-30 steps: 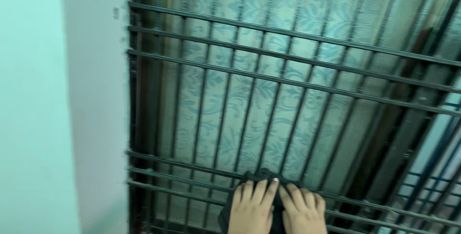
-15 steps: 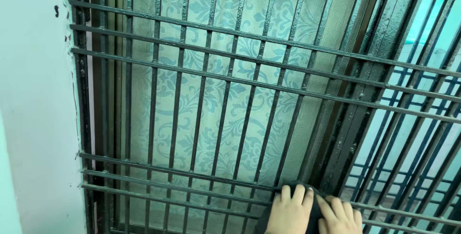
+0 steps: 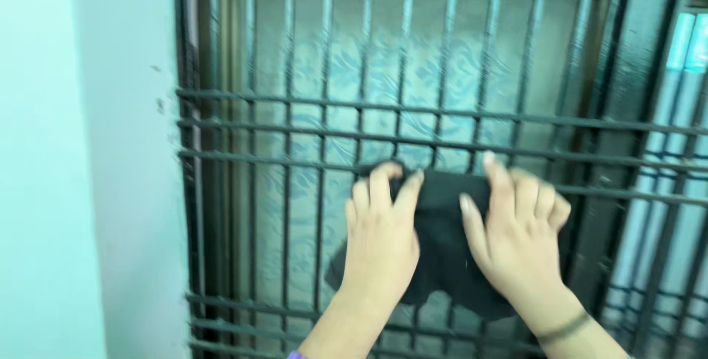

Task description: The person wipes a metal window grille and the adjacent wall using a dark cloth. They repeatedly rub the bars and the wall surface, occasionally adjusting the cloth, in a continuous cleaning motion.

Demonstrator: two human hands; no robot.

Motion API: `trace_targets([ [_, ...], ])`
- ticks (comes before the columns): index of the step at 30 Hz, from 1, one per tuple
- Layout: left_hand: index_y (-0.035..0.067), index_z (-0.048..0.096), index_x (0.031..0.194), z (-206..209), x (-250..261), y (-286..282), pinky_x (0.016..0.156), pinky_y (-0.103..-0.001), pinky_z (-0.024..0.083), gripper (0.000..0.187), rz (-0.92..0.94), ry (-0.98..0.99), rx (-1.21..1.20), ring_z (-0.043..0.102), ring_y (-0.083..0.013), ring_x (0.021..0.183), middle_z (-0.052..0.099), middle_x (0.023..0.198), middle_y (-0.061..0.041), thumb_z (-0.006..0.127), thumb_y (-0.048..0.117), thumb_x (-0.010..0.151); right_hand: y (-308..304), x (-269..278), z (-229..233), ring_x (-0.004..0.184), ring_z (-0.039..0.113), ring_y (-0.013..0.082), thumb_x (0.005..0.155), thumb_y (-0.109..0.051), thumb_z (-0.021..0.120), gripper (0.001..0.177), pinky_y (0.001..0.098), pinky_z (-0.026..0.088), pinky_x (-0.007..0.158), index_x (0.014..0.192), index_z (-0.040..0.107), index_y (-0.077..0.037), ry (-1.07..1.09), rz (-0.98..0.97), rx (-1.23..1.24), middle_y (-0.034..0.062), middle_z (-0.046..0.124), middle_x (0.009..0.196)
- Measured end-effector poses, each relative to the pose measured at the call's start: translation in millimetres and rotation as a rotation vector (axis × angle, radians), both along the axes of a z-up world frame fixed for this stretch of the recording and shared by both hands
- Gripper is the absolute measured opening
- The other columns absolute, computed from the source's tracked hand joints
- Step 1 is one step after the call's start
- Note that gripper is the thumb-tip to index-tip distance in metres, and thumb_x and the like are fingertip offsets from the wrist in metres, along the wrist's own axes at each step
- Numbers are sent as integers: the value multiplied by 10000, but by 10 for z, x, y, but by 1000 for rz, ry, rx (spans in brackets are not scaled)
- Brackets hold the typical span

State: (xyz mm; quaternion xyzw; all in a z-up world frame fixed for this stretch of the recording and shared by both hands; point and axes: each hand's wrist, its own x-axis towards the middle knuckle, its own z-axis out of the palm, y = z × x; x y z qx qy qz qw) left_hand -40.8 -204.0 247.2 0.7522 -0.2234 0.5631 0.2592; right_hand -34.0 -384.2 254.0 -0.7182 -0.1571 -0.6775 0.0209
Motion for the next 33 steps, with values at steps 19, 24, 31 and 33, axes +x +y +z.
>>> trace_targets([
  [19,318,542,1462,-2275,1445,184,950,-622,345,603,258,-54,179,412,-502,1275,446,1509,-127,639,421,876,435,1393,-2260,1296,526,324,737,-226,578,630,481,380,1109,1349,610,-81,47,38,-2,169,520,1471],
  [24,162,428,1584,-1777,680,-99,1040,-546,329,755,355,8,178,431,-283,1317,426,1578,-18,644,334,880,234,580,-1341,1130,641,336,662,-35,627,525,438,492,989,1183,689,-51,399,309,46,133,670,1259],
  [31,117,389,1568,-118,574,-747,1186,-725,127,800,44,-109,78,286,-432,1475,244,1679,-104,704,330,865,-163,140,110,1377,396,417,903,-23,652,150,555,258,1130,1020,636,-115,-135,-111,99,180,554,1371],
  [33,162,390,1567,104,714,-973,1182,-781,80,778,39,-133,62,223,-452,1544,196,1702,-92,686,360,876,-266,343,258,1476,360,401,958,-75,611,331,581,217,1210,1289,616,-86,-42,-112,121,166,510,1477],
])
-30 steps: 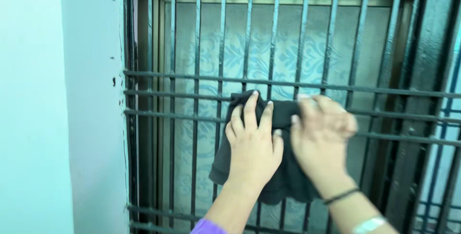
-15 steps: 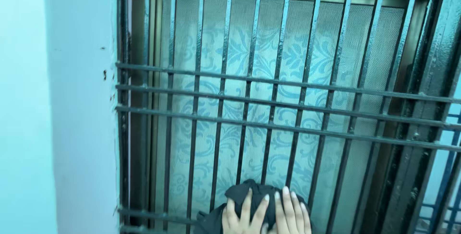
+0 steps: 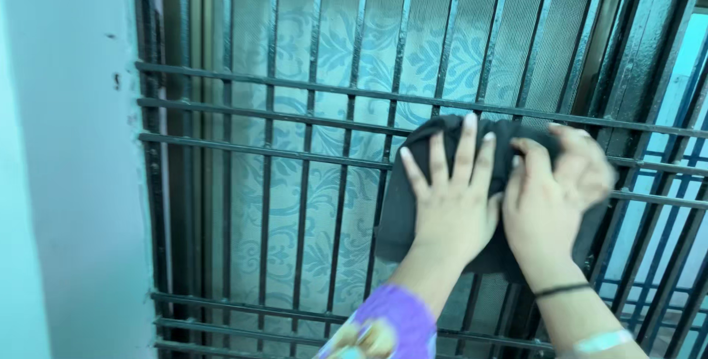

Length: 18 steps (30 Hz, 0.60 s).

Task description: The person wipes a metal window grille and the adjacent wall using a dark cloth. They repeatedly rub the bars and the wall surface, occasionally adjusting the cloth, in a continuous cleaning motion.

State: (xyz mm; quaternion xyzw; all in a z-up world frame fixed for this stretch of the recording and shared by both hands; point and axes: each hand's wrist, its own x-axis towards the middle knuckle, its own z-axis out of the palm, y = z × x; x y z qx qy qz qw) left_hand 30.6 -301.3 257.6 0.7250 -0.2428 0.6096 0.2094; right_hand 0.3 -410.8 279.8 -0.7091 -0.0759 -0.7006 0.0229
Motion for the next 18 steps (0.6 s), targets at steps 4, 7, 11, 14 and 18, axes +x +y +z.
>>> trace_targets([
  [4,275,412,1595,-187,316,-162,1171,-818,87,731,43,-61,26,215,-431,1567,214,1715,-21,652,407,918,-198,342,-322,1578,207,495,1045,-152,525,552,644,108,1270,1578,482,-14,33,79,-21,257,324,1689],
  [7,302,419,1612,-561,402,-155,1207,-822,107,682,56,-123,83,243,-387,1584,240,1728,10,644,423,979,-311,432,-700,1573,139,515,1007,-182,537,588,642,84,1281,1555,441,6,96,70,35,255,263,1687],
  [11,282,425,1596,-1036,367,-85,1176,-824,125,691,-18,-63,158,271,-395,1554,288,1706,7,656,428,962,-336,429,-1292,1536,204,512,948,-152,544,589,581,201,1266,1507,450,6,136,109,71,290,290,1644],
  [14,283,435,1577,-1456,234,24,1120,-826,112,722,-86,0,225,265,-420,1517,306,1677,-18,671,427,909,-299,342,-1835,1474,271,515,884,-152,571,624,562,247,1225,1472,465,26,206,125,98,291,320,1602],
  [18,243,445,1538,-1922,49,173,1078,-803,136,755,-179,151,295,311,-434,1430,363,1604,-64,690,403,842,-256,78,-2334,1342,383,498,790,-123,616,588,530,345,1122,1361,551,-1,340,85,146,195,433,1528],
])
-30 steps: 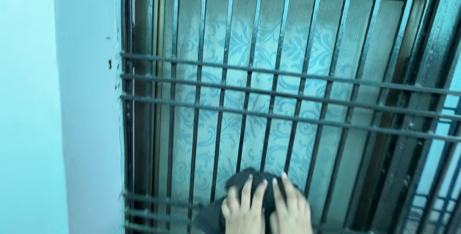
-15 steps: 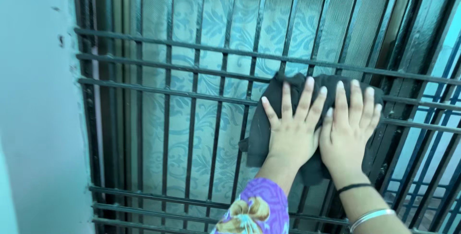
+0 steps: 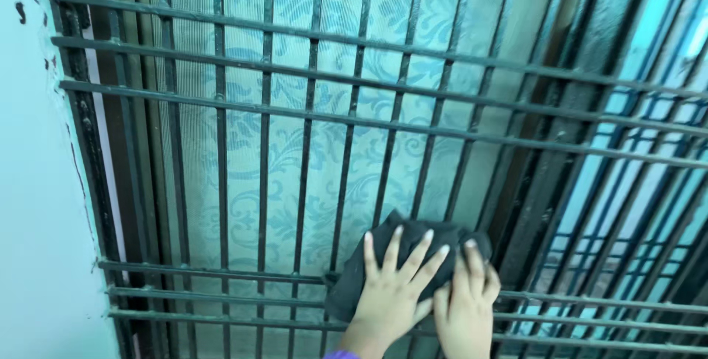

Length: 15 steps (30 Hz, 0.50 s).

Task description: The person wipes a metal window grille and the adjacent wall using a dark cloth. They repeatedly rub the bars and the wall surface, occasionally adjusting the cloth, in a continuous cleaning motion.

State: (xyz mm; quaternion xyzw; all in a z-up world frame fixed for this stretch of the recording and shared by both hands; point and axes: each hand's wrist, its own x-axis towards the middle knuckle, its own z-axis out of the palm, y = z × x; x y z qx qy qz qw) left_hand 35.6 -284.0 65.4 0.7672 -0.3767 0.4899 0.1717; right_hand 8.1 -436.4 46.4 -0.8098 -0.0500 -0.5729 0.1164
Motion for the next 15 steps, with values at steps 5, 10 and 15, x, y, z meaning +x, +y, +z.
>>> trace_targets([
  [5,179,504,1542,-93,-165,10,1099,-530,336,662,127,108,98,422,-380,1380,434,1584,-74,648,155,896,87,-344,370,1199,479,438,692,-65,666,497,469,441,1026,1187,627,-47,260,-31,12,104,562,1356],
  [10,97,530,1439,632,-536,361,1074,-585,303,687,119,55,-169,391,-410,1339,425,1529,-116,692,214,781,449,-691,1205,1198,485,426,679,-41,672,431,495,411,1039,1108,639,-71,34,187,-112,129,584,1266],
  [15,167,491,1480,1555,-544,903,1183,-708,131,694,146,-174,-376,179,-525,1506,239,1656,-168,691,315,831,928,-392,1999,1521,303,463,789,5,627,476,576,238,1258,1251,622,-112,-231,142,-194,176,458,1543],
])
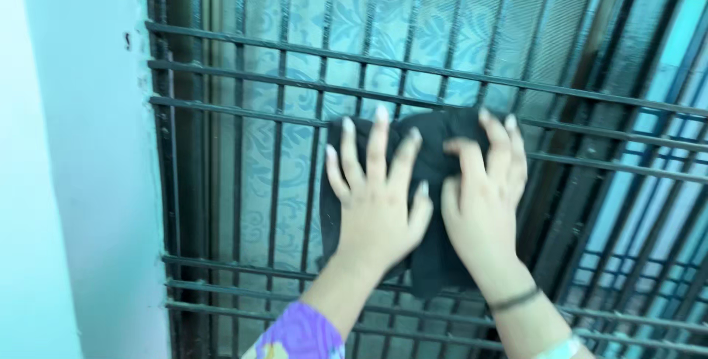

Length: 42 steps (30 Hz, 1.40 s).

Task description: The person wipes a metal window grille and the adjacent wall using a dark cloth. They repeatedly rub the bars and the wall surface, occasionally adjusting the cloth, in a continuous cleaning motion.

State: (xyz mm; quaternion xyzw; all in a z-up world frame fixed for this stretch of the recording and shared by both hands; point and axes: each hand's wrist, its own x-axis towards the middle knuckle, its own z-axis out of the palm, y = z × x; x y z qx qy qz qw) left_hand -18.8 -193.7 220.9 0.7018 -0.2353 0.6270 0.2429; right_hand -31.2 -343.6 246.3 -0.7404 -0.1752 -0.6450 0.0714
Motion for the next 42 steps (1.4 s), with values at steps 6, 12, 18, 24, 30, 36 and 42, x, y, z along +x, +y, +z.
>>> trace_targets([
  [6,317,458,1564,-69,749,255,1178,-746,109,645,244,1,46,157,-507,1526,221,1690,-115,626,455,956,421,702,-142,1518,178,523,869,-209,674,621,698,63,1200,1472,559,-111,-50,-56,18,230,321,1638],
  [12,317,443,1544,-762,922,297,1176,-715,149,643,144,47,117,225,-488,1515,275,1660,-100,623,483,950,275,761,-808,1510,236,478,871,-280,649,628,673,89,1243,1472,536,-138,22,-79,-7,220,327,1615],
  [18,292,438,1541,-1372,610,420,990,-538,407,667,5,406,274,465,-471,1184,343,1624,-91,679,379,926,312,658,-1740,1369,397,406,798,-272,662,646,614,187,1210,1427,557,-171,150,-182,63,225,390,1546],
  [24,225,466,1538,-1817,444,492,937,-531,439,715,29,369,344,506,-448,1142,447,1512,-125,685,217,857,206,650,-2288,1297,467,332,649,-266,732,698,517,312,1082,1334,615,-327,451,-231,228,153,478,1426],
  [30,179,496,1497,-1430,118,781,1014,-607,340,680,108,393,200,426,-504,1257,381,1556,-148,667,172,839,584,327,-1701,1298,448,347,649,-145,703,668,534,267,1079,1289,658,-331,331,13,173,135,504,1397],
  [36,172,444,1517,-190,282,1132,1121,-732,122,733,274,112,-124,117,-680,1425,118,1636,-290,678,281,831,1296,480,-283,1510,280,400,819,-227,641,632,614,145,1191,1446,571,-187,-1,36,-72,137,378,1631],
  [42,232,427,1528,-303,825,1480,1105,-780,103,723,328,64,-54,155,-606,1444,211,1627,-233,677,389,868,1717,904,-400,1493,240,463,885,-313,602,636,685,127,1188,1499,520,-164,-55,-43,-68,157,380,1611],
])
